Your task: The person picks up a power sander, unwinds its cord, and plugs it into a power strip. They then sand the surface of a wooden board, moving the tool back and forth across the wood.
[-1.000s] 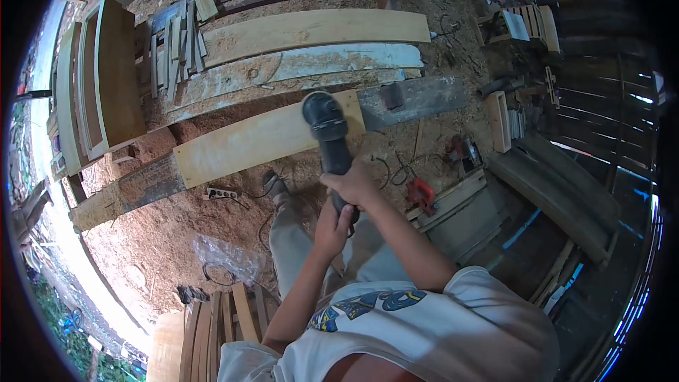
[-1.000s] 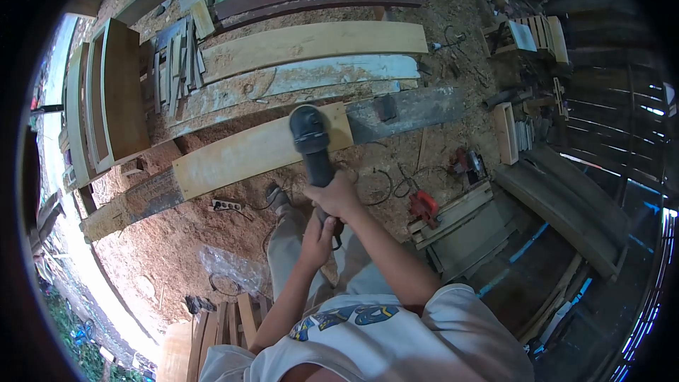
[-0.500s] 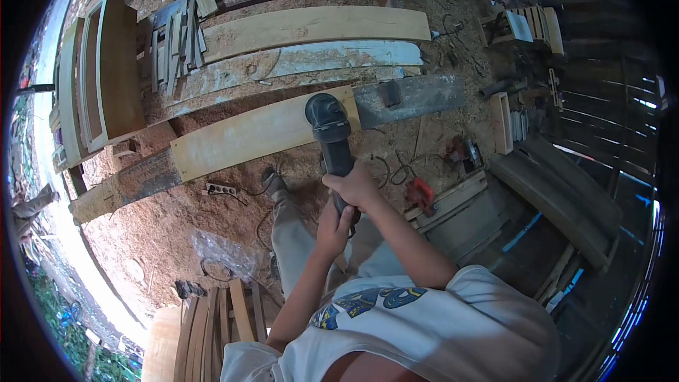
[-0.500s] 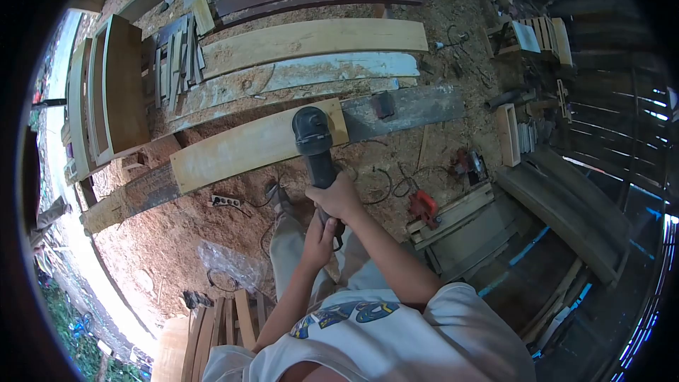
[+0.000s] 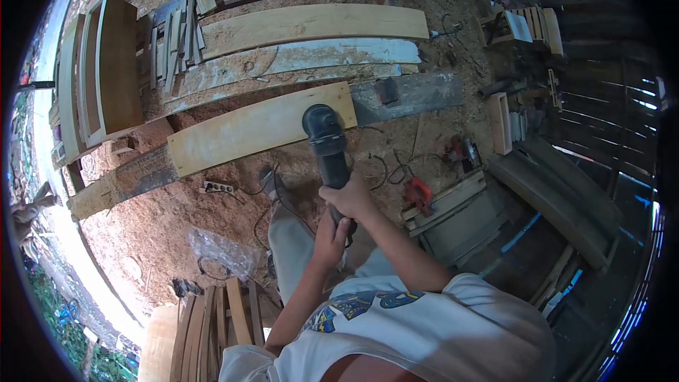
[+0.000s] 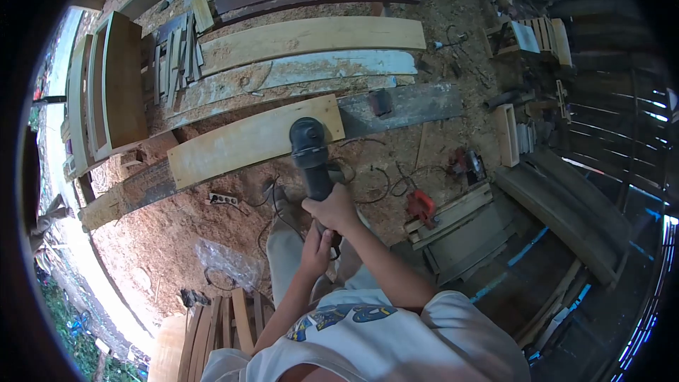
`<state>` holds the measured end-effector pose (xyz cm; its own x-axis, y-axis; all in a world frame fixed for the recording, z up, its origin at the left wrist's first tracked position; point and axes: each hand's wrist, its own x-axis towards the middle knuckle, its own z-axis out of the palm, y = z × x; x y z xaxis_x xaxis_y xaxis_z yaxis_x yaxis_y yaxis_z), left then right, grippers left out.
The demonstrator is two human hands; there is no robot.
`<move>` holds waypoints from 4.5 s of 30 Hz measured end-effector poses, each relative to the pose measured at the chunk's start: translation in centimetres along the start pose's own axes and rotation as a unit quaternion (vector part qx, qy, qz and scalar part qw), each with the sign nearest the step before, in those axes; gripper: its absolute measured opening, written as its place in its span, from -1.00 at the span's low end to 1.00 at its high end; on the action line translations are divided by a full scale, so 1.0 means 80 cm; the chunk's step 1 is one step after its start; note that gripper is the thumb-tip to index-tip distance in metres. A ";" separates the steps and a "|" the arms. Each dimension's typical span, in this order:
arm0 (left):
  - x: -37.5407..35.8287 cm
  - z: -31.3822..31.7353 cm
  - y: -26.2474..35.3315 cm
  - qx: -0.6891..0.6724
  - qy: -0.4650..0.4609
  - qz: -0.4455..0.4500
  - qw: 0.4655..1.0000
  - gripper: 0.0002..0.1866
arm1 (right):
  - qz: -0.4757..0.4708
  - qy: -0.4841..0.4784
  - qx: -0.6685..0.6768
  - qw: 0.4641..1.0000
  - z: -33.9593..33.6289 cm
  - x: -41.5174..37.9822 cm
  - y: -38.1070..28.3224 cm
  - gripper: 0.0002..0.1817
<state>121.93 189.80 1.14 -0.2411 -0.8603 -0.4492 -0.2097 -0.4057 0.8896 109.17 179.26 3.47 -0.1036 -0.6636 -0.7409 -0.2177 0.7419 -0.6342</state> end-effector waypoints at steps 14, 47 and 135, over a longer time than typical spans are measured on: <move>-0.007 0.004 -0.002 -0.033 -0.016 -0.014 0.999 -0.63 | 0.023 0.007 -0.003 1.000 -0.001 -0.001 0.029 -0.57; -0.023 -0.098 0.006 -0.048 -0.005 0.019 0.999 -0.63 | 0.008 0.022 0.086 0.996 0.089 -0.030 -0.013 -0.69; -0.057 -0.346 -0.038 -0.005 0.030 -0.013 0.999 -0.57 | -0.039 0.008 -0.047 0.998 0.353 0.006 -0.092 -0.64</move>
<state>149.87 186.42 2.75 -0.1787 -0.8658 -0.4673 -0.2062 -0.4314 0.8783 138.14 176.18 1.56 -0.0985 -0.7206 -0.6863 -0.3156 0.6767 -0.6652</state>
